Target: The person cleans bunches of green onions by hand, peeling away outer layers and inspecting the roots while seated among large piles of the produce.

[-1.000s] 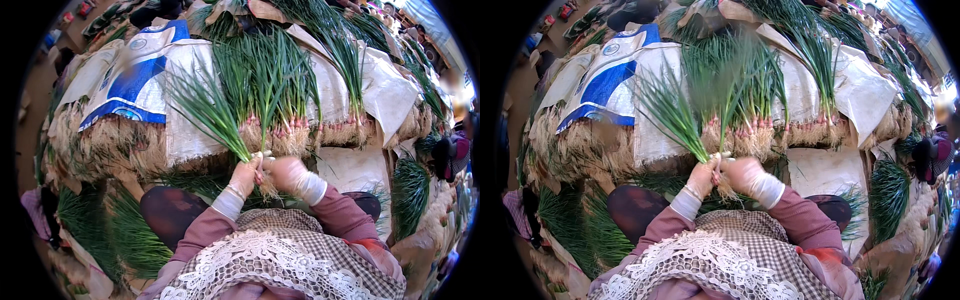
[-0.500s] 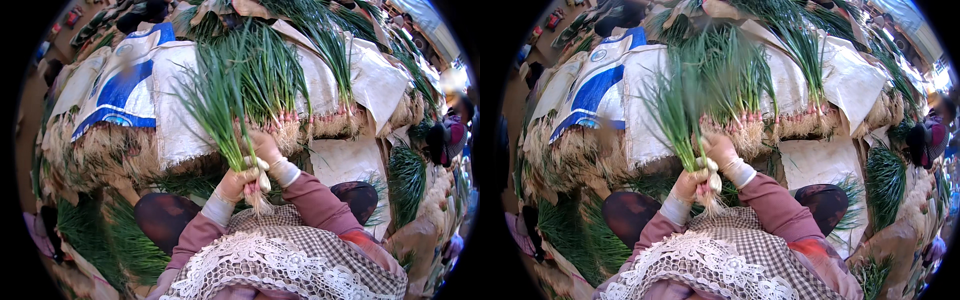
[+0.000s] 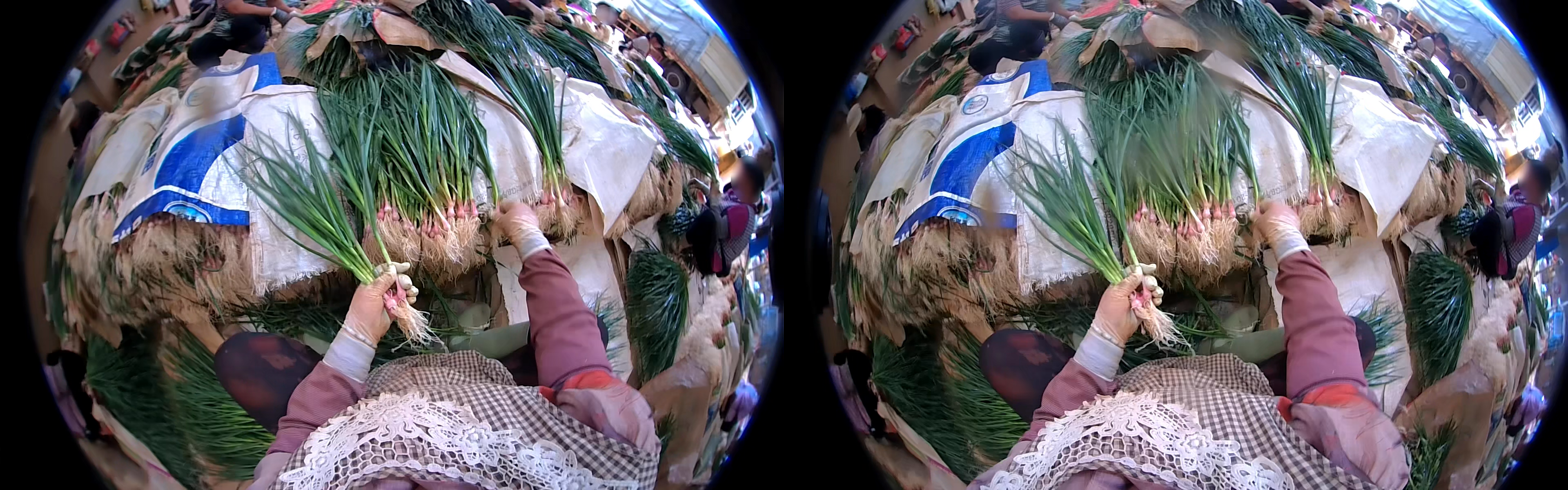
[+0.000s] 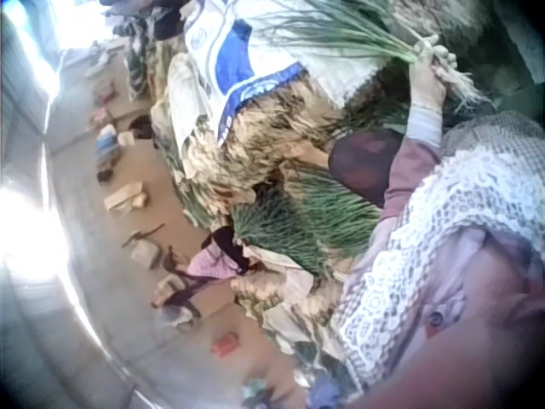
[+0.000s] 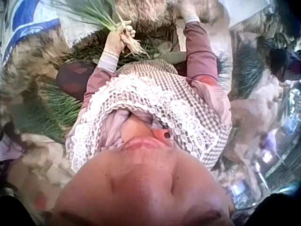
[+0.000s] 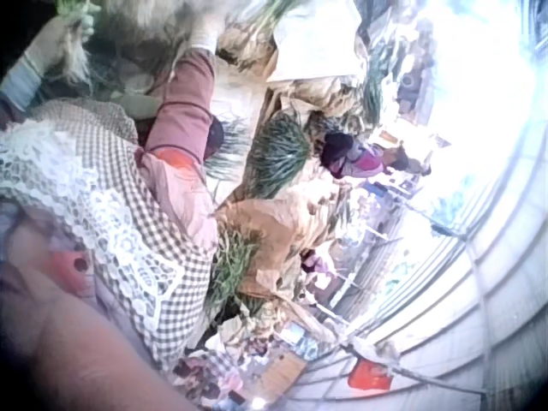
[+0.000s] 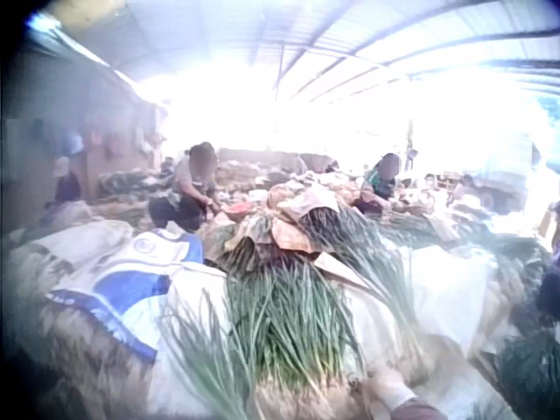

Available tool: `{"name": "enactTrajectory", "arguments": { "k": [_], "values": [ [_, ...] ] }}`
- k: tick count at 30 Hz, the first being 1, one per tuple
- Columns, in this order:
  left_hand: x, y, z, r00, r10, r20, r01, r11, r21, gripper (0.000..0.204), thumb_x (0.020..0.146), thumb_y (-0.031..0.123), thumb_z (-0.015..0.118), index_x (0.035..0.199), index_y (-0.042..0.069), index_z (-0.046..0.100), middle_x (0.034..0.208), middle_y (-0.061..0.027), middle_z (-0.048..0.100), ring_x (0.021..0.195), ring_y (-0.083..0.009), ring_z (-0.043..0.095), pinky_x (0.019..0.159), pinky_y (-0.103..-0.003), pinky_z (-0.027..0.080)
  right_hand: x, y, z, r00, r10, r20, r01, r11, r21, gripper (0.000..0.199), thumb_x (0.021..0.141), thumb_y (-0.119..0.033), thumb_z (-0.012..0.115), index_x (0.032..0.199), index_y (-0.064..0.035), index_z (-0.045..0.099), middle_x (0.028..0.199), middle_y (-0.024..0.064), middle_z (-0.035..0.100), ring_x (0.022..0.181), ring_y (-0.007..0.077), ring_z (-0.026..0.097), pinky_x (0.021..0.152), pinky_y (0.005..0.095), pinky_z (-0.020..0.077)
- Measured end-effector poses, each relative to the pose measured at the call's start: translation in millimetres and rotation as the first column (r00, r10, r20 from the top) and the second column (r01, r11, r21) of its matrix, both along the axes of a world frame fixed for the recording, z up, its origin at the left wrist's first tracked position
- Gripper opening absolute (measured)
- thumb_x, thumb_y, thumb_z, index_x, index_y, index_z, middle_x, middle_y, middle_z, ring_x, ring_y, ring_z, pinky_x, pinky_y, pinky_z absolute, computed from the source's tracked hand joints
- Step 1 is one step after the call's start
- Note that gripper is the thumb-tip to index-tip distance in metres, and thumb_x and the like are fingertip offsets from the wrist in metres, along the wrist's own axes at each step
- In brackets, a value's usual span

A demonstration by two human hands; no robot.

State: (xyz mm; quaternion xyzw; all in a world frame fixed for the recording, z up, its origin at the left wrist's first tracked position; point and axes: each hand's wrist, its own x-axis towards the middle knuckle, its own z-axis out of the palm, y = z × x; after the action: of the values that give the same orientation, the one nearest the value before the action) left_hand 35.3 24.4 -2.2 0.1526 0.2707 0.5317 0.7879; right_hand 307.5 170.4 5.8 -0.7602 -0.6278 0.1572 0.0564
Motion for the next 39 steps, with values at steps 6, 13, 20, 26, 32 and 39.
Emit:
{"name": "enactTrajectory", "arguments": {
  "k": [6, 13, 20, 26, 32, 39],
  "values": [
    [-8.0, 0.7, 6.7, 0.989, 0.119, 0.089, -0.127, 0.987, 0.093, 0.021, 0.085, 0.011, 0.041, 0.099, -0.002, 0.046, 0.106, -0.0223, 0.05, 0.102, -0.0316, 0.048, 0.089, -0.041, 0.039, -75.0, -59.0, 82.3, 0.625, 0.239, -0.743, -0.073, 0.966, 0.249, 0.017, 0.079, -0.023, 0.055, 0.088, -0.0085, 0.057, 0.067, 0.001, 0.052, 0.058, 0.0072, 0.045, 0.051, 0.0184, 0.0402],
    [7.7, -2.8, -0.3, 0.995, 0.064, -0.082, -0.073, 0.991, -0.111, 0.022, 0.083, 0.011, 0.046, 0.098, -0.004, 0.052, 0.068, -0.0065, 0.054, 0.05, -0.0089, 0.047, 0.045, -0.019, 0.04, -107.7, -93.8, 0.3, 0.564, 0.109, -0.818, -0.513, 0.823, -0.243, 0.041, 0.079, -0.042, 0.051, 0.086, -0.0018, 0.054, 0.065, -0.0001, 0.05, 0.06, 0.0094, 0.046, 0.056, 0.0212, 0.04],
    [11.9, -15.7, 25.9, 0.993, 0.032, 0.11, -0.045, 0.992, 0.115, 0.018, 0.081, 0.015, 0.05, 0.092, 0.001, 0.049, 0.08, -0.0102, 0.054, 0.065, -0.019, 0.055, 0.061, -0.03, 0.048, -135.8, -82.8, -81.3, 0.728, 0.224, -0.647, -0.413, 0.898, -0.153, 0.022, 0.079, -0.025, 0.047, 0.085, -0.006, 0.057, 0.073, 0.0046, 0.057, 0.058, 0.0159, 0.053, 0.053, 0.0289, 0.0427],
    [-14.3, -10.6, 36.3, 0.98, 0.193, -0.047, -0.183, 0.97, 0.162, 0.025, 0.081, 0.019, 0.051, 0.101, 0.005, 0.047, 0.083, -0.0102, 0.055, 0.068, -0.0176, 0.056, 0.058, -0.027, 0.048, -150.8, -111.9, -42.1, 0.542, 0.822, -0.176, -0.675, 0.302, -0.673, 0.031, 0.073, -0.027, 0.049, 0.098, -0.0128, 0.059, 0.099, 0.0093, 0.058, 0.093, 0.0243, 0.053, 0.079, 0.0338, 0.0417],
    [-9.0, -7.8, -3.5, 0.979, -0.113, 0.17, 0.092, 0.988, 0.128, 0.048, 0.08, 0.017, 0.05, 0.118, -0.006, 0.033, 0.08, -0.009, 0.054, 0.076, -0.0211, 0.056, 0.067, -0.033, 0.047, -125.3, -59.0, 67.2, 0.958, 0.284, 0.033, -0.286, 0.954, 0.089, 0.029, 0.078, -0.034, 0.051, 0.083, -0.0057, 0.055, 0.068, 0.0087, 0.055, 0.06, 0.0196, 0.052, 0.059, 0.0326, 0.0431],
    [-2.0, -4.5, 8.8, 0.978, 0.027, 0.205, -0.055, 0.989, 0.134, 0.026, 0.085, 0.017, 0.041, 0.101, -0.003, 0.044, 0.101, -0.0192, 0.053, 0.097, -0.0331, 0.051, 0.084, -0.043, 0.042, -94.1, -57.7, 69.8, 0.731, 0.182, -0.658, -0.307, 0.948, -0.079, 0.035, 0.082, -0.034, 0.047, 0.096, -0.0041, 0.056, 0.078, 0.0098, 0.06, 0.072, 0.0152, 0.055, 0.068, 0.0269, 0.0445]
  ]
}}
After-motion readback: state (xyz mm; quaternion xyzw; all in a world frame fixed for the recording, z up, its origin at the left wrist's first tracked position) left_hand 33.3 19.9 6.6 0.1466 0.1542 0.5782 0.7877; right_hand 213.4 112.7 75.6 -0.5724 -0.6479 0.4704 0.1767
